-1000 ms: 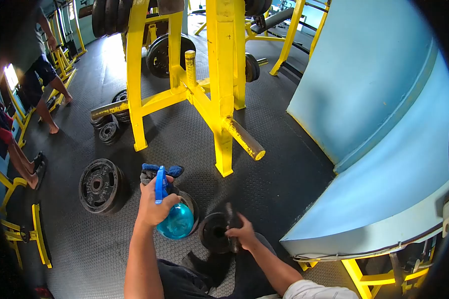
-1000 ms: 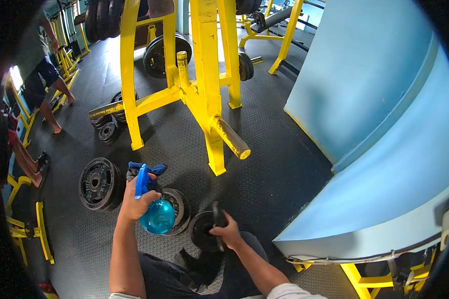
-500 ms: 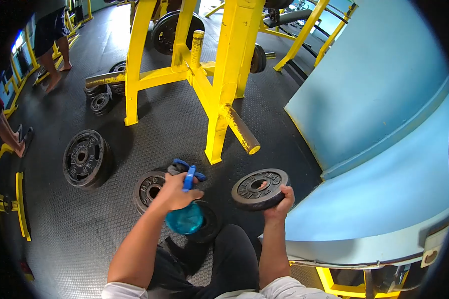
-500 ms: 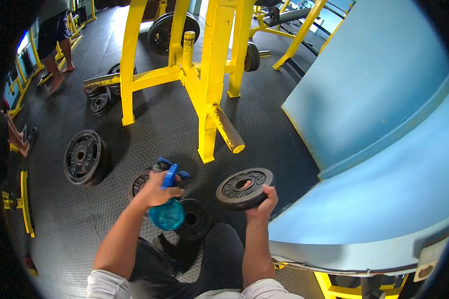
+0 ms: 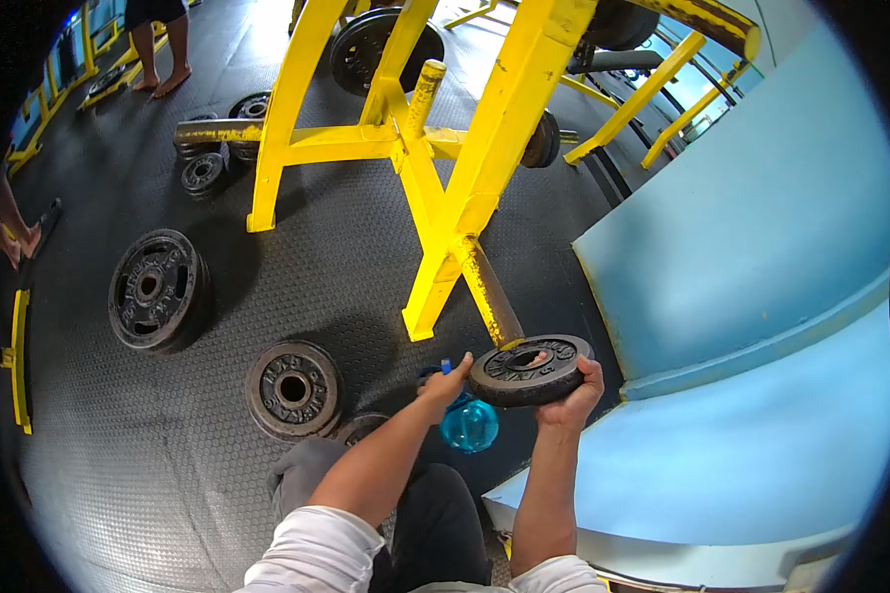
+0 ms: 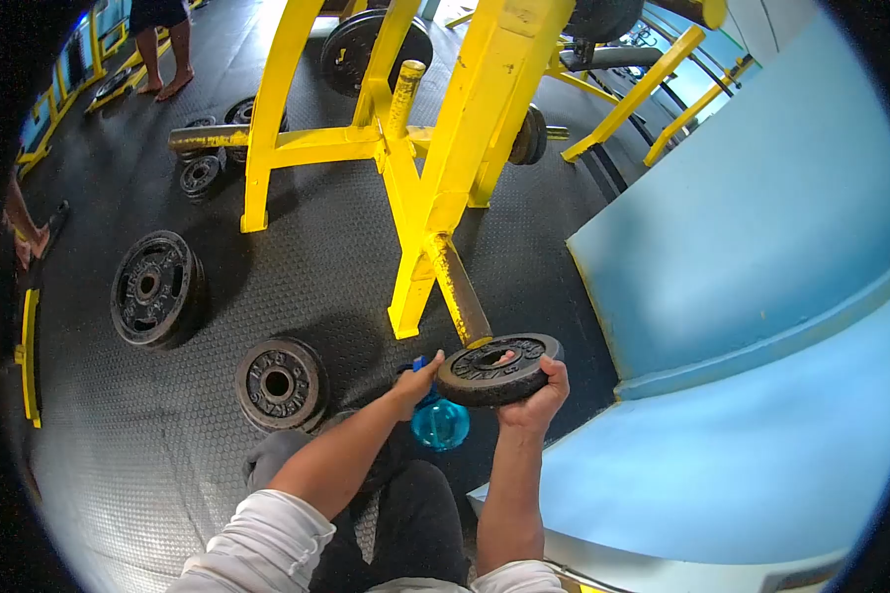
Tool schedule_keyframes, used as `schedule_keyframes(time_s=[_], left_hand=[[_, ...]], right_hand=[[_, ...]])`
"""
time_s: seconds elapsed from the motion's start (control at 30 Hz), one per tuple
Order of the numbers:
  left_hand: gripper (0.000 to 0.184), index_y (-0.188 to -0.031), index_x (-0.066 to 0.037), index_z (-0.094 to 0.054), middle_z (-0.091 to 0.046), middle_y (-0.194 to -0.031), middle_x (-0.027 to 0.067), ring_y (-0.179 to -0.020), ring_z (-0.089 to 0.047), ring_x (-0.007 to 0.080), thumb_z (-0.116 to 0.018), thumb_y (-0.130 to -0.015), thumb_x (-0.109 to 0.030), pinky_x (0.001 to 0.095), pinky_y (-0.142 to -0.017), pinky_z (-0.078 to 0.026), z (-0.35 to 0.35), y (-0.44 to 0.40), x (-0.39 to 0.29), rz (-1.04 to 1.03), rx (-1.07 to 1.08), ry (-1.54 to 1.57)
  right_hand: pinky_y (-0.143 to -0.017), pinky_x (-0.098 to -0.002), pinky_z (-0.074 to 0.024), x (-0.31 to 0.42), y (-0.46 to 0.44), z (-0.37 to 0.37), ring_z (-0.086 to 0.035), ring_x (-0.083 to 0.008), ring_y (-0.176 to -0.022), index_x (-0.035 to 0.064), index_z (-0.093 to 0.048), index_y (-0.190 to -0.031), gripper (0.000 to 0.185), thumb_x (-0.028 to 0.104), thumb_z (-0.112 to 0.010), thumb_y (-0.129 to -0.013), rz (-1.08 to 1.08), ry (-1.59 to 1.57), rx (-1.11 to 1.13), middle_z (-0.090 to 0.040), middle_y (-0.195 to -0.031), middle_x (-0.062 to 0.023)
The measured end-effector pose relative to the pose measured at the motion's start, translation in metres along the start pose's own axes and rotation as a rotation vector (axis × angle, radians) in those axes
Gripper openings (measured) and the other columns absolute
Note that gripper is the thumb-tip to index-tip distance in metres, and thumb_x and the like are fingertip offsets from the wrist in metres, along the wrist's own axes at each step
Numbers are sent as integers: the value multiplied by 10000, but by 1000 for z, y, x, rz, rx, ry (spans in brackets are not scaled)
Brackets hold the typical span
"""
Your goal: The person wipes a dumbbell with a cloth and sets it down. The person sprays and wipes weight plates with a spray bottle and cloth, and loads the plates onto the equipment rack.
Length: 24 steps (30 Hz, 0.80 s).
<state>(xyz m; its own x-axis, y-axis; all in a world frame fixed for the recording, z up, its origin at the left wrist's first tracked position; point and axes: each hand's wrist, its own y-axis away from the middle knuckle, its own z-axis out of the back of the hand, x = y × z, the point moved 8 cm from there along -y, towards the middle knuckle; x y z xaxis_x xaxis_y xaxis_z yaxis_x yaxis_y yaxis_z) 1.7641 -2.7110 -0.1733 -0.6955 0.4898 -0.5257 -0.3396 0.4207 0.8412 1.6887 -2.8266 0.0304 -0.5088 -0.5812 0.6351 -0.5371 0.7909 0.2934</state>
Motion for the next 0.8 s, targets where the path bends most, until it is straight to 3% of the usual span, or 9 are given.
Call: schedule_keyframes(time_s=[0.1,0.17,0.23,0.3,0.37,0.53,0.6,0.77,0.8], left_hand=[[1044,-1413,-13,-331,-340,-1433,211,-1294,-382,346,-516,-725,-776,456,-1056,-321,-28,-21,7,46,17,123],[790,-1319,-32,-468,-477,-1333,176,-1157,-524,320,-516,-818,-641,457,-1000,-394,-71,-41,-2,-69,421,570],[644,-1240,-45,-526,-532,-1266,164,-1085,-560,304,-502,-846,-553,453,-963,-426,-60,10,-25,-44,463,670],[509,-1162,-58,-584,-587,-1198,153,-1013,-597,289,-488,-874,-466,449,-926,-457,-58,24,-35,-13,509,757],[406,-1075,-75,-625,-626,-1115,158,-967,-600,276,-447,-873,-378,443,-897,-469,-55,18,-39,-45,544,794],[469,-1140,-92,-612,-613,-1170,142,-1016,-593,295,-430,-875,-433,439,-905,-458,-57,0,-33,-57,576,843],[470,-1173,-108,-597,-615,-1173,129,-1035,-588,294,-406,-892,-432,445,-909,-457,-41,-7,-39,-144,372,705],[435,-1221,-124,-564,-566,-1246,122,-1142,-533,271,-366,-935,-386,457,-958,-424,-29,21,-61,-163,435,826],[360,-1247,-114,-508,-553,-1227,129,-1112,-549,276,-413,-945,-286,474,-925,-456,-25,14,-63,-227,387,729]], right_hand=[[-744,-388,-561,-6,-6,-3,-583,-296,-853,-61,-372,-1217,667,180,-609,-642,-51,41,-16,-453,-1090,-223],[-791,-420,-543,-9,-7,-4,-589,-311,-881,-50,-438,-1154,583,204,-598,-655,-59,76,-44,-511,-1072,-221],[-838,-452,-525,-10,-6,-4,-595,-327,-909,-40,-505,-1091,508,229,-587,-668,-64,110,-77,-568,-1054,-219],[-779,-410,-559,-9,-4,-12,-591,-306,-902,-70,-386,-1219,660,202,-586,-653,-68,104,11,-505,-1060,-233],[-816,-433,-542,-11,-5,-7,-589,-315,-929,-65,-403,-1215,642,205,-578,-659,-59,119,-14,-520,-1075,-234],[-919,-484,-481,-15,-4,-2,-578,-344,-1003,-42,-459,-1188,582,204,-557,-670,-78,129,-20,-538,-1144,-228],[-961,-466,-454,-17,-6,-5,-580,-344,-1043,-26,-523,-1144,481,221,-553,-732,-96,190,28,-585,-1129,-206],[-898,-413,-502,-14,-16,0,-622,-280,-994,-13,-529,-1159,418,181,-593,-794,-134,396,-18,-608,-1106,-172],[-849,-404,-524,-10,-18,2,-634,-277,-961,-16,-524,-1168,428,172,-594,-790,-117,505,-16,-605,-1105,-176]])
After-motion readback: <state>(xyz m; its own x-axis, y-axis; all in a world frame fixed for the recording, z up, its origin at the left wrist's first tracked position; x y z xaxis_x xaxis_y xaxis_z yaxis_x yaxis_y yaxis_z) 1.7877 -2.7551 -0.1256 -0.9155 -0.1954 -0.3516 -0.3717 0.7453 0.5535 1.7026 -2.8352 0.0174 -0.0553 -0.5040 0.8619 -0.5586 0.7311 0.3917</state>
